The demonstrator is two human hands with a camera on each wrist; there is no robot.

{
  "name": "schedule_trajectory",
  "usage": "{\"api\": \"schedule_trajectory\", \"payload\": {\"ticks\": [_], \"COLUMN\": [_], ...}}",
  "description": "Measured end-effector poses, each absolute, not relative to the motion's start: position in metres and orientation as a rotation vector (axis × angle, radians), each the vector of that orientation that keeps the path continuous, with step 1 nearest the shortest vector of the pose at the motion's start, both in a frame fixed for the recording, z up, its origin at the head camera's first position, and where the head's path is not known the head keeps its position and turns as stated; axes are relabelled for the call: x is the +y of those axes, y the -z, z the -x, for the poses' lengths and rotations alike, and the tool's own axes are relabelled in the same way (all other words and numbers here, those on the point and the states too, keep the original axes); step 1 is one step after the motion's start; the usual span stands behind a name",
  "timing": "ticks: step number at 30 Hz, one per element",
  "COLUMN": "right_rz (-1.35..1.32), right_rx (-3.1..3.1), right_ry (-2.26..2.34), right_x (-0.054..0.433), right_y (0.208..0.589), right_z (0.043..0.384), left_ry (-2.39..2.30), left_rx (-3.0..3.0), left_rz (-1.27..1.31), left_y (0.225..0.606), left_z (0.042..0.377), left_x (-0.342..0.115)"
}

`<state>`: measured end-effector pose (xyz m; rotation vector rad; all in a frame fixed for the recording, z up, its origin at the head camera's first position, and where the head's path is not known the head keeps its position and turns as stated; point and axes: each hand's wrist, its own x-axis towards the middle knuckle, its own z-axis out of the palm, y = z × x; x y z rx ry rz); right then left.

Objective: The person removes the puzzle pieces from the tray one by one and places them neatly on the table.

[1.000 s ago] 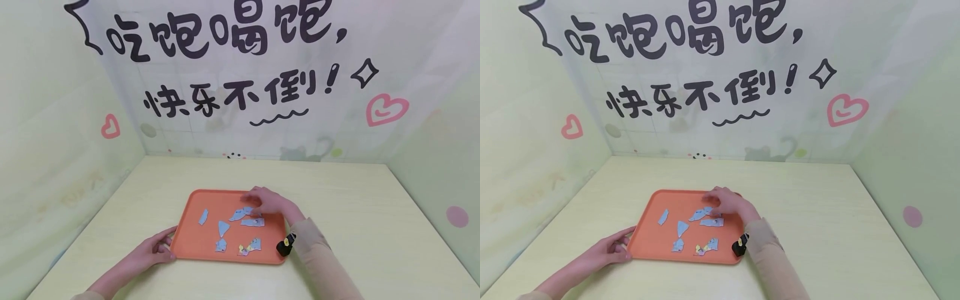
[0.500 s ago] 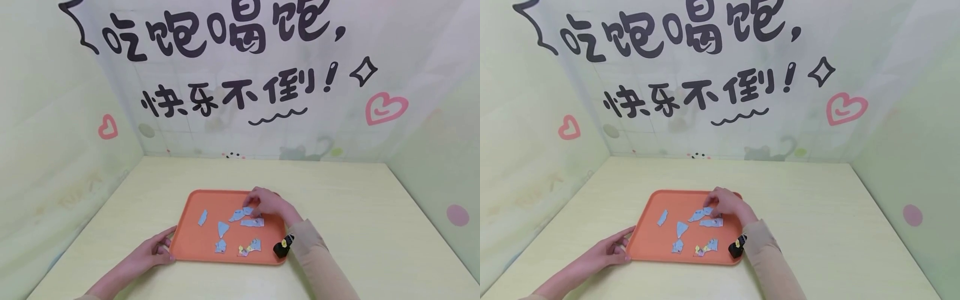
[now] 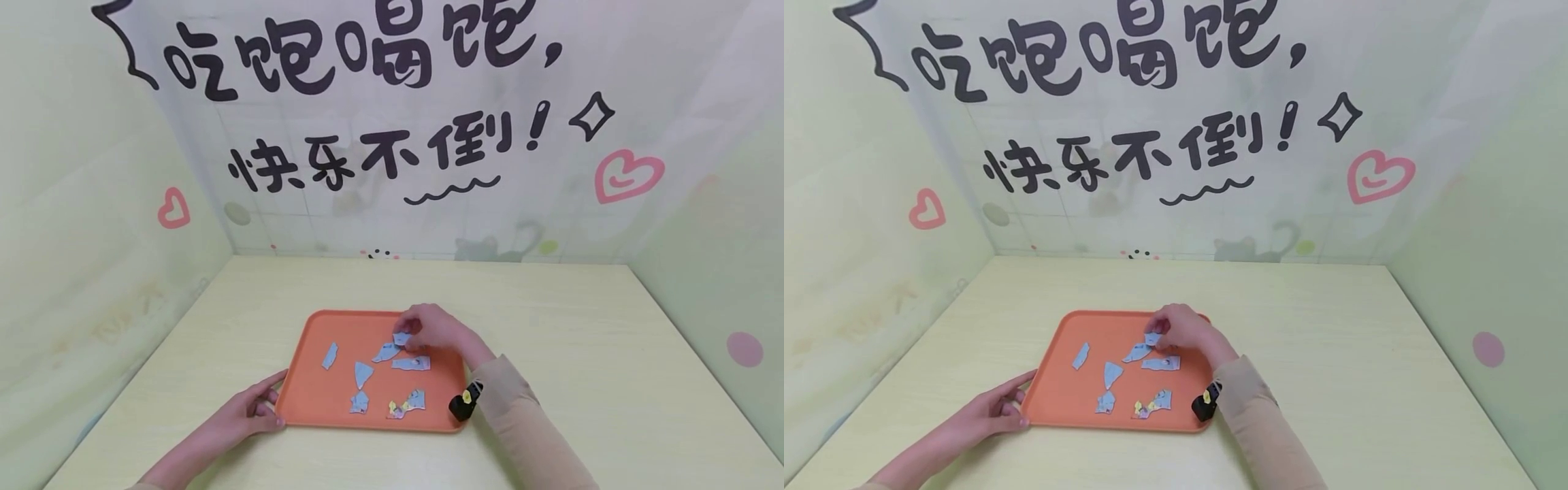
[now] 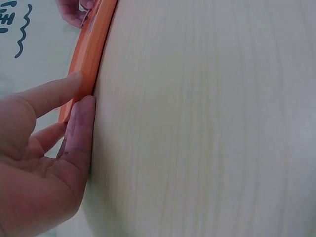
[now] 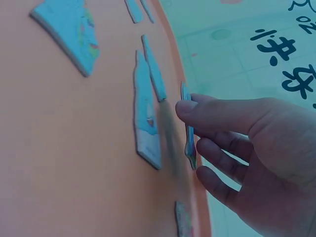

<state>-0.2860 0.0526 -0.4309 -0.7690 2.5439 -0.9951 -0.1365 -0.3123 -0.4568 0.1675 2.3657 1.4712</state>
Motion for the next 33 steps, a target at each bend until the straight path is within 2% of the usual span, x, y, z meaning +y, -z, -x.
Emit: {"api": "schedule_trajectory", "payload": {"ticks": [5,21,33], "right_rz": [0.749,0.934,0.927], "right_rx": [2.583,2.739,2.812], "right_ry": [1.016,1.016,1.039], "right_x": [0.055,0.097,0.128], "right_y": [0.419,0.384,0.383], "right_z": [0.287,0.316,0.329], "left_ry": [-1.477,-1.439,-1.439], "left_rx": [2.36,2.377,2.378], "left_rz": [-0.16,-0.159,-0.144], "left_y": [0.457,0.458,0.457], "left_z": [0.137,0.138,0.137], "left_x": [-0.311,-0.312,-0.312]}}
